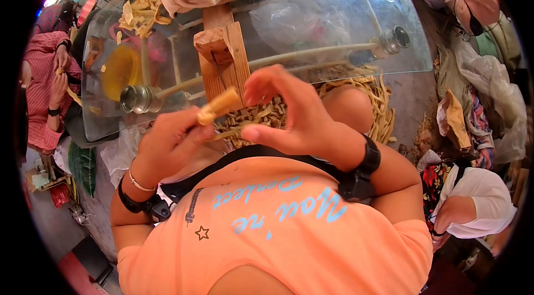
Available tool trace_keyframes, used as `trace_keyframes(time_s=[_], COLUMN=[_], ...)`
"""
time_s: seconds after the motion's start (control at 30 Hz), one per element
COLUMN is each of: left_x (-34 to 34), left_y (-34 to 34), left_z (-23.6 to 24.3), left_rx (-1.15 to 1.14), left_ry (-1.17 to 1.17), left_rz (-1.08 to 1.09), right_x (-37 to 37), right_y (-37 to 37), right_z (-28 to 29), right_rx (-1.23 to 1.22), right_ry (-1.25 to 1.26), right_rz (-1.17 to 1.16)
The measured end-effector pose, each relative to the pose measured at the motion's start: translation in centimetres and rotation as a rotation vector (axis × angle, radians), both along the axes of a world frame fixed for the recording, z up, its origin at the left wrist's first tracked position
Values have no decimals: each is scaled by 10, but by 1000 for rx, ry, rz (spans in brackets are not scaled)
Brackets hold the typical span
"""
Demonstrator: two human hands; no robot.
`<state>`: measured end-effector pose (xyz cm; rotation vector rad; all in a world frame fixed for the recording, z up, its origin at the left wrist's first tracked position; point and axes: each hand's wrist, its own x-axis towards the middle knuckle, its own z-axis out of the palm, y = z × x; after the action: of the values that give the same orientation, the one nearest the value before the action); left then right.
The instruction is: The person braids strips of natural fiber by hand, wrapping them around a bundle and securing them to create a woven structure on a wooden jig. They manipulate the husks one by one, adding them to the growing length of the braid while sitting at a glass table.
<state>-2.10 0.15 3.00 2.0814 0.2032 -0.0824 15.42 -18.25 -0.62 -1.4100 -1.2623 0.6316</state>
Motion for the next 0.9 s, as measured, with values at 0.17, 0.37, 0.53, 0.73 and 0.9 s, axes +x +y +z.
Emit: trace_keyframes(time_s=[0.17, 0.37, 0.53, 0.73, 0.9], left_x=[9, 12, 23, 26, 26], left_y=[-20, 7, 24, 19, 21], left_z=[-26, -36, -58, -72, -80], left_rx=[-33, -90, -48, -280, -50], left_ry=[-106, -61, -80, -247, -6], left_rz=[-166, 200, 329, 477, 445], right_x=[-11, 21, 34, 36, 33], right_y=[13, 21, 42, 45, 50], right_z=[5, -12, -26, -33, -54], right_rx=[77, -140, -126, -110, 12], right_ry=[-449, -244, -146, -137, -447], right_rz=[91, -53, -83, -52, -45])
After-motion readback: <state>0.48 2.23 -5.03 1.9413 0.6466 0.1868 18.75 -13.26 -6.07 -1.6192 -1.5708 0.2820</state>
